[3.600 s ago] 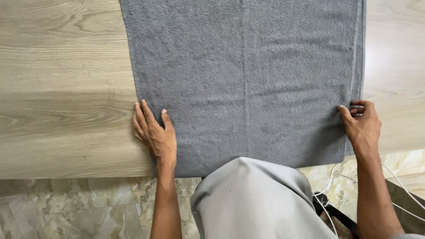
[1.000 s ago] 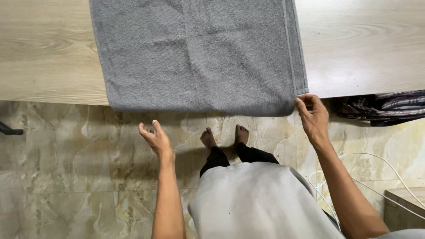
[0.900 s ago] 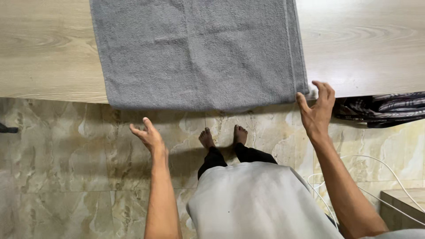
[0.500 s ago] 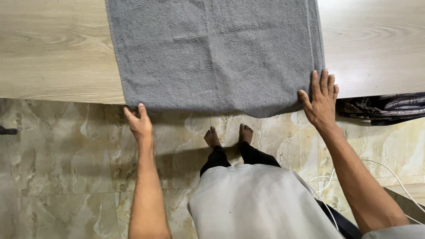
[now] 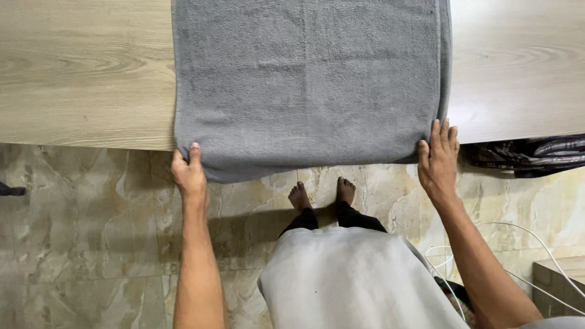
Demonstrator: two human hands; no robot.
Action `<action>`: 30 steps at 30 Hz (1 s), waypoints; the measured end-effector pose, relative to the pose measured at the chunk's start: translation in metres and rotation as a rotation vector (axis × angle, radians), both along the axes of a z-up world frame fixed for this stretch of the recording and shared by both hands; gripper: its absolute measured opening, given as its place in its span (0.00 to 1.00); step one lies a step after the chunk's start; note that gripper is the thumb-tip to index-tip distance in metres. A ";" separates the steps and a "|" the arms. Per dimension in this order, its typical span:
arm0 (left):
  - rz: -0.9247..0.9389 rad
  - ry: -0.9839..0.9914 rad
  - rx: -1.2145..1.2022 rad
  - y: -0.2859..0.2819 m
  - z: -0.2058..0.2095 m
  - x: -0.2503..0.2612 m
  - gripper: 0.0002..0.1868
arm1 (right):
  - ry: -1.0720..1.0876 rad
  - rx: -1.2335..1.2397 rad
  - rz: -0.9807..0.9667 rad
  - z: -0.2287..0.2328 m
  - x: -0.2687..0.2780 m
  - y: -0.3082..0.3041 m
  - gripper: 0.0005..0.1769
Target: The person folds a light-colored shirt and then a gray towel on a wooden table. They smooth the items, fold them in half multiple times, and align the edges to create neat rectangular stacks.
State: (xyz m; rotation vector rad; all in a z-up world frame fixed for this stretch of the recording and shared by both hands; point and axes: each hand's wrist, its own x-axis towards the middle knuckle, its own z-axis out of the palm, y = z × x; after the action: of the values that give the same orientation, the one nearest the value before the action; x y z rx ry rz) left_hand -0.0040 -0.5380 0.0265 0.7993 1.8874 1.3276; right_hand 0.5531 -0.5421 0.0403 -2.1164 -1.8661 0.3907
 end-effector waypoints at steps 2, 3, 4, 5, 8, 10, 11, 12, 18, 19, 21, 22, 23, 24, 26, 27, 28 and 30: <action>0.029 0.057 -0.028 0.004 0.013 -0.007 0.13 | -0.010 0.052 0.049 -0.001 -0.017 -0.006 0.33; 0.033 0.073 -0.007 0.005 0.018 -0.009 0.13 | -0.015 0.078 0.072 0.000 -0.025 -0.009 0.33; 0.038 0.091 0.014 0.006 0.022 -0.009 0.13 | -0.021 0.114 0.049 0.003 -0.032 -0.014 0.31; 0.022 0.153 0.017 0.005 0.024 -0.007 0.15 | -0.027 0.151 0.025 0.007 -0.039 -0.020 0.30; 0.008 0.254 0.013 -0.002 0.022 0.000 0.19 | 0.119 0.172 -0.168 0.020 -0.049 -0.025 0.26; 0.042 0.207 0.004 -0.004 0.018 0.001 0.17 | 0.214 0.187 -0.258 0.031 -0.047 -0.022 0.23; 0.043 0.151 0.029 -0.005 0.016 0.000 0.16 | 0.234 0.210 -0.264 0.036 -0.044 -0.019 0.21; 0.044 0.097 0.055 -0.006 0.015 -0.002 0.15 | 0.255 0.233 -0.269 0.040 -0.041 -0.015 0.18; 0.077 0.319 0.000 -0.006 0.017 -0.016 0.13 | 0.642 0.239 -0.376 0.045 -0.023 0.001 0.18; 0.081 0.344 -0.017 -0.006 0.019 -0.016 0.13 | 0.576 0.250 -0.359 0.045 -0.021 0.001 0.20; 0.111 0.278 0.057 -0.006 0.021 -0.015 0.12 | 0.442 0.271 -0.326 0.044 -0.020 0.000 0.23; 0.126 0.246 0.094 -0.008 0.023 -0.014 0.12 | 0.371 0.253 -0.314 0.045 -0.020 -0.001 0.23; 0.127 0.220 0.059 -0.009 0.025 -0.013 0.12 | 0.300 0.234 -0.301 0.045 -0.021 -0.001 0.22; 0.127 0.194 0.024 -0.008 0.026 -0.013 0.12 | 0.228 0.216 -0.289 0.046 -0.022 0.001 0.22; 0.105 0.125 -0.053 -0.007 0.029 -0.012 0.11 | 0.253 0.076 -0.284 0.046 -0.025 0.006 0.23; 0.082 0.082 -0.095 -0.005 0.031 -0.013 0.11 | 0.265 0.006 -0.282 0.047 -0.027 0.008 0.24; 0.060 0.039 -0.137 -0.004 0.033 -0.013 0.10 | 0.275 -0.052 -0.315 0.047 -0.027 0.011 0.24; 0.037 0.008 -0.116 -0.001 0.035 -0.013 0.10 | 0.295 -0.168 -0.382 0.047 -0.027 0.016 0.25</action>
State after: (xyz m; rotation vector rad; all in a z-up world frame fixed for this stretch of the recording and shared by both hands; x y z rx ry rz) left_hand -0.0167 -0.5394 0.0619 0.7147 1.9744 1.2264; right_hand 0.5265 -0.5261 0.0870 -2.3084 -1.2738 0.7400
